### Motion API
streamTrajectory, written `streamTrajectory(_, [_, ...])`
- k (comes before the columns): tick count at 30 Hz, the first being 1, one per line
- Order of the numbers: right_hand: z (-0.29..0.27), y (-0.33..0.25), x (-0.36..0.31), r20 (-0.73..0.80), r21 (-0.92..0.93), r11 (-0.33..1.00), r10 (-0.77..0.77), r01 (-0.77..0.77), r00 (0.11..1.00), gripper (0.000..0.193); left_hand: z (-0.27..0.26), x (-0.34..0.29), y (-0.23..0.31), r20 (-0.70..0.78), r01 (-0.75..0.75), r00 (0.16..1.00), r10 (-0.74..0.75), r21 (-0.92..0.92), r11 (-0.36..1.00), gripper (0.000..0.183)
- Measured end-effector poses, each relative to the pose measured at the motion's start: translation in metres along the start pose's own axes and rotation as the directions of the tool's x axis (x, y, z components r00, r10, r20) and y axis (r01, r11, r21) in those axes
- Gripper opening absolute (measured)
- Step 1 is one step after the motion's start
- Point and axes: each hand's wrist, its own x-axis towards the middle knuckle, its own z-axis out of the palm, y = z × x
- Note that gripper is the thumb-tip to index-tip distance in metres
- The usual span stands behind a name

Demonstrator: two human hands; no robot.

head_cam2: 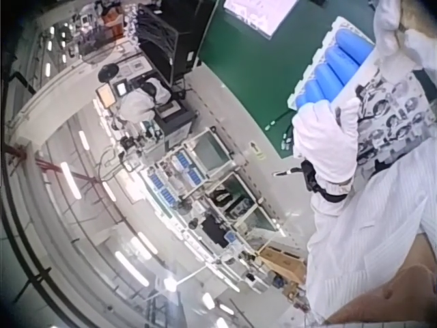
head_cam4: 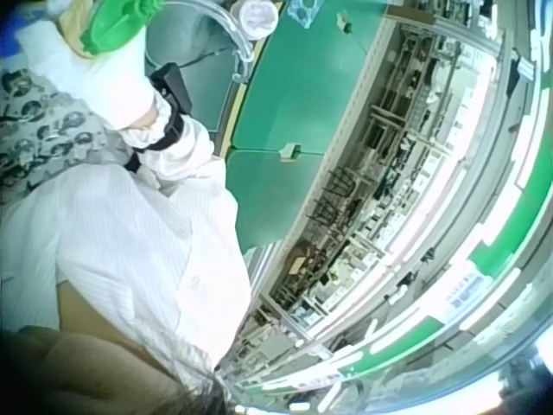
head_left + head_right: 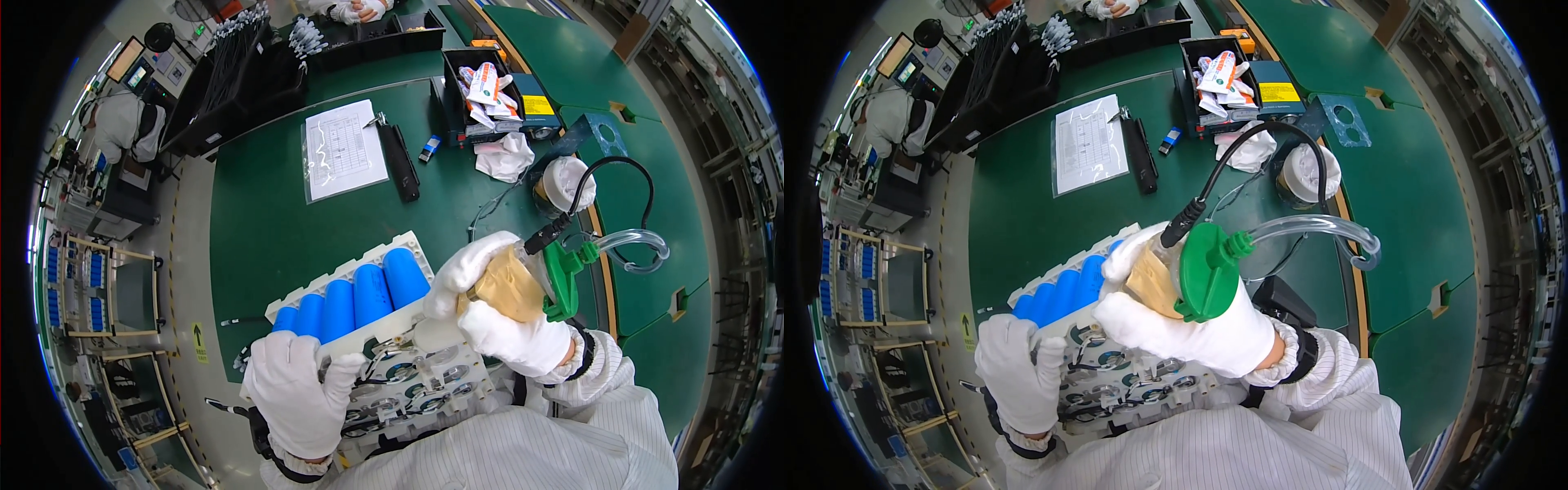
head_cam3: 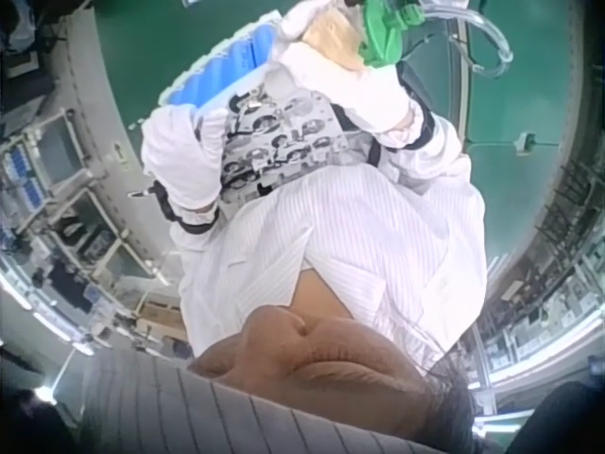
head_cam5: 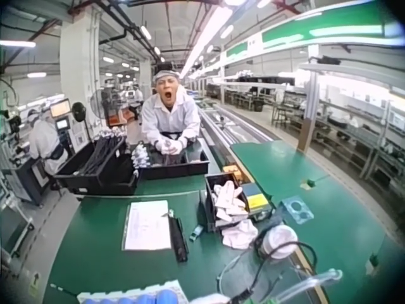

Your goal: The person receives a battery pack, marks the top plate with a pen, and tightens a bolt with a torque wrench. They then apply glue to the connections using a dispenser before moving the battery pack to the side.

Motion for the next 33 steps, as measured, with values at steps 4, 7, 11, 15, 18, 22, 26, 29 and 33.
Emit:
streamTrajectory(4, [0.004,-0.004,0.001,-0.006,-0.017,0.999,0.029,-0.029,1.0,0.025,0.0,0.0,0.0,0.01,0.006,1.0,-0.006,-0.001,1.0,0.048])
streamTrajectory(7, [0.008,-0.008,0.005,0.014,0.067,0.996,0.057,-0.058,0.998,0.023,-0.004,-0.001,0.003,0.06,0.037,0.998,-0.037,0.001,0.999,0.047])
streamTrajectory(11, [0.021,-0.029,0.019,0.021,-0.238,0.965,0.123,-0.114,0.992,0.022,-0.003,-0.003,0.0,0.065,0.055,0.996,-0.053,-0.027,0.998,0.046])
streamTrajectory(15, [0.037,-0.038,0.023,0.066,-0.592,0.805,0.094,-0.037,0.993,0.024,0.001,-0.003,-0.002,0.002,0.046,0.999,-0.046,-0.022,0.999,0.047])
streamTrajectory(18, [0.042,-0.032,0.023,0.179,-0.633,0.768,0.263,-0.094,0.948,0.038,0.001,-0.002,-0.002,-0.025,0.023,0.999,-0.023,-0.026,0.999,0.046])
streamTrajectory(22, [0.051,-0.028,0.028,0.274,-0.737,0.676,0.329,-0.022,0.904,0.033,0.003,-0.003,-0.004,-0.037,0.024,0.999,-0.025,-0.047,0.999,0.037])
streamTrajectory(26, [0.054,-0.022,0.032,0.37,-0.832,0.537,0.352,0.139,0.86,0.031,0.001,-0.003,-0.004,-0.031,0.029,0.999,-0.032,-0.093,0.995,0.033])
streamTrajectory(29, [0.053,-0.017,0.033,0.434,-0.865,0.426,0.373,0.264,0.82,0.03,0.001,-0.002,-0.005,-0.055,0.016,0.998,-0.022,-0.101,0.995,0.033])
streamTrajectory(33, [0.043,-0.003,0.03,0.618,-0.779,0.277,0.182,0.563,0.765,0.029,0.003,-0.002,-0.004,-0.048,0.023,0.998,-0.028,-0.088,0.996,0.034])
